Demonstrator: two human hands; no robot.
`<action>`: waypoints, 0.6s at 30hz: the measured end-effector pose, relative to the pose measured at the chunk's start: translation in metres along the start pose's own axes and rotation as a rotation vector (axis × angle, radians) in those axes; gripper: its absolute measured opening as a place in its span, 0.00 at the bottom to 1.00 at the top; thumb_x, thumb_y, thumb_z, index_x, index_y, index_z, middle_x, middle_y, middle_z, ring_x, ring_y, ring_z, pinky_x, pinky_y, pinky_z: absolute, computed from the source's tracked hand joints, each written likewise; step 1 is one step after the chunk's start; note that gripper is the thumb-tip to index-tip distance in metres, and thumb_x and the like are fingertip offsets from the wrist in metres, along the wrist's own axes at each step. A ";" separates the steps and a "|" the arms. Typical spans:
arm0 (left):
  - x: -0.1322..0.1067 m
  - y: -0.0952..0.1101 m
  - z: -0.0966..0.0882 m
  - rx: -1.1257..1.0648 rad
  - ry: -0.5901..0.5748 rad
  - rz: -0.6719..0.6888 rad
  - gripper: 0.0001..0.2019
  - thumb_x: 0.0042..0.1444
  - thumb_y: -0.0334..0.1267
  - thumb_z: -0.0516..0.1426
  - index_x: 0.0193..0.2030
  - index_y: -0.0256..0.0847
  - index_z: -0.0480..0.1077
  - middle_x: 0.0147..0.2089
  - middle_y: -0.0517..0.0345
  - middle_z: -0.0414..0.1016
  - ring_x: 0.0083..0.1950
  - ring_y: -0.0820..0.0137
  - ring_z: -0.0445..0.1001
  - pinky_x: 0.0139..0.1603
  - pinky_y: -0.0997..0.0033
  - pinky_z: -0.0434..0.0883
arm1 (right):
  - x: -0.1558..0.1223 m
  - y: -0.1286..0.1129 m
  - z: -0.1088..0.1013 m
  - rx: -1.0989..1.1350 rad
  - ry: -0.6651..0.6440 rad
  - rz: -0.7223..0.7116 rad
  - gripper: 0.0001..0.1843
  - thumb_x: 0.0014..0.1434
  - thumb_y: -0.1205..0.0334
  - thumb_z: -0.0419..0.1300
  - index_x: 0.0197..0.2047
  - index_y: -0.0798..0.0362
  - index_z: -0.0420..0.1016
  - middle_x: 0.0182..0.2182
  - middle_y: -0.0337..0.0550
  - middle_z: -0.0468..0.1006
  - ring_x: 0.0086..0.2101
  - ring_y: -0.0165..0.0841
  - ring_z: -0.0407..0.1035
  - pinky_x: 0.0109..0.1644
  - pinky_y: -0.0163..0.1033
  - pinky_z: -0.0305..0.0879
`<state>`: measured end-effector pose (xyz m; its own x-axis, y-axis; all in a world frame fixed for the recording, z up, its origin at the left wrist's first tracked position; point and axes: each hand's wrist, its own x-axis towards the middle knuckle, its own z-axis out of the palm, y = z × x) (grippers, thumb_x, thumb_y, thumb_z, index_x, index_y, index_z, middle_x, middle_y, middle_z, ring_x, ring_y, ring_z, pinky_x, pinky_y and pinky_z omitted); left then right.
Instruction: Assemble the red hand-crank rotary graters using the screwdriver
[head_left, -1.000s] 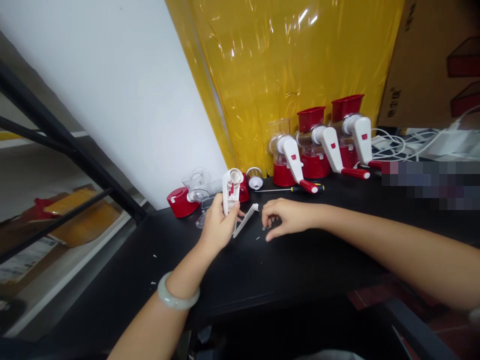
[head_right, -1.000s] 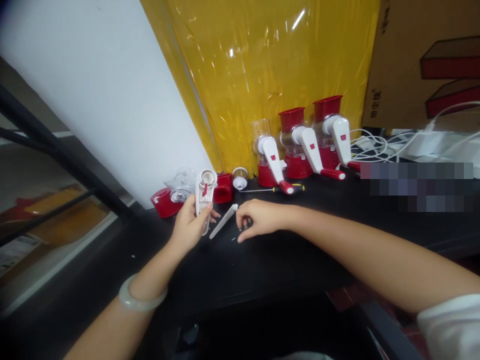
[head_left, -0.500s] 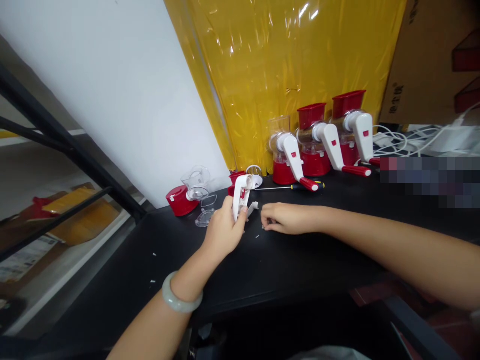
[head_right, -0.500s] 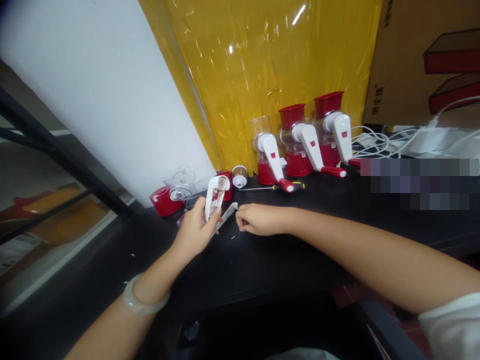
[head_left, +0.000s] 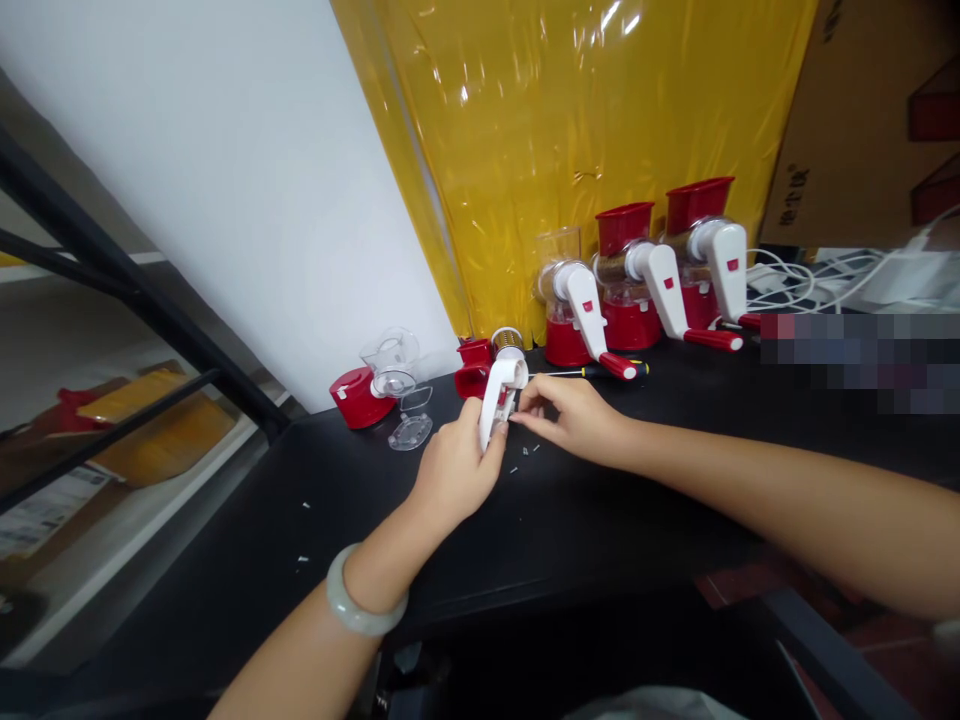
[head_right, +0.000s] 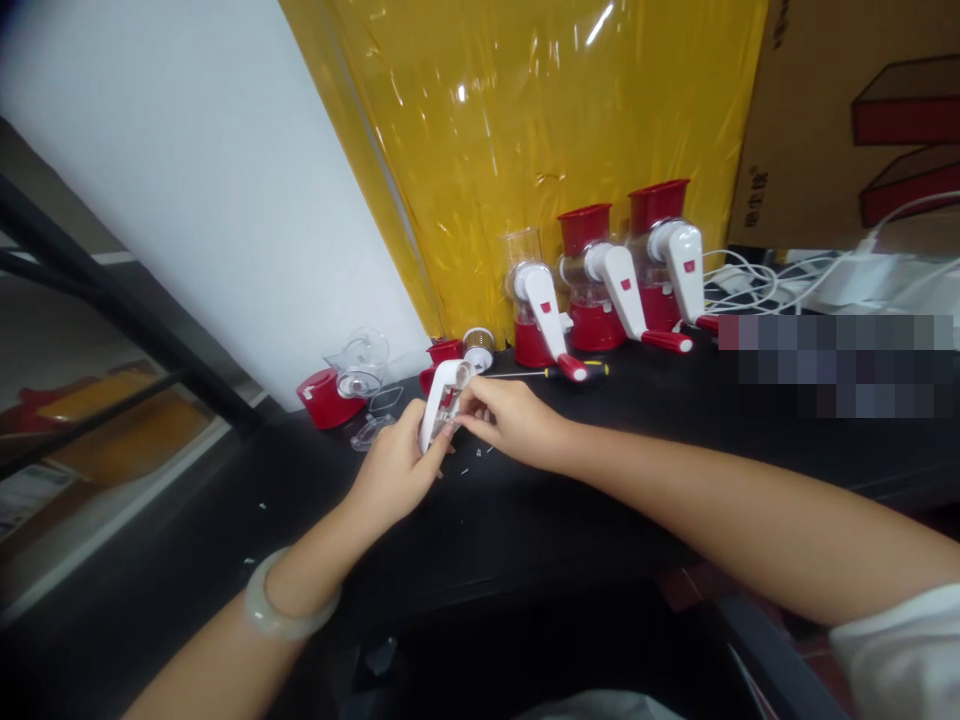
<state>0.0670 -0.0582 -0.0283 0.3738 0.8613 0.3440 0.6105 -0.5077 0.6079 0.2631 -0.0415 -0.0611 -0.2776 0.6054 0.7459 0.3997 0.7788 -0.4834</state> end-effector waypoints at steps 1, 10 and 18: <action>-0.001 0.001 0.000 0.030 -0.004 0.002 0.10 0.59 0.47 0.56 0.38 0.44 0.64 0.29 0.56 0.76 0.28 0.61 0.75 0.29 0.69 0.65 | -0.001 -0.001 0.000 -0.020 0.001 -0.021 0.07 0.59 0.62 0.63 0.34 0.52 0.67 0.28 0.38 0.75 0.27 0.27 0.69 0.32 0.33 0.67; -0.004 0.010 0.002 0.321 -0.079 0.002 0.08 0.63 0.44 0.51 0.42 0.43 0.63 0.35 0.54 0.77 0.33 0.62 0.78 0.33 0.68 0.68 | -0.002 -0.004 0.001 -0.159 0.012 -0.113 0.07 0.61 0.60 0.61 0.34 0.53 0.68 0.28 0.38 0.74 0.27 0.27 0.68 0.31 0.32 0.63; -0.005 0.010 0.002 0.329 -0.082 0.013 0.08 0.64 0.44 0.50 0.41 0.43 0.63 0.33 0.55 0.77 0.32 0.63 0.77 0.32 0.69 0.67 | -0.003 -0.006 0.000 -0.188 0.047 -0.188 0.07 0.61 0.61 0.61 0.34 0.53 0.68 0.28 0.38 0.73 0.28 0.27 0.67 0.32 0.32 0.63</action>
<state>0.0729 -0.0674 -0.0253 0.4304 0.8571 0.2833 0.7926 -0.5090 0.3357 0.2615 -0.0475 -0.0602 -0.3236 0.4410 0.8371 0.5010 0.8304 -0.2438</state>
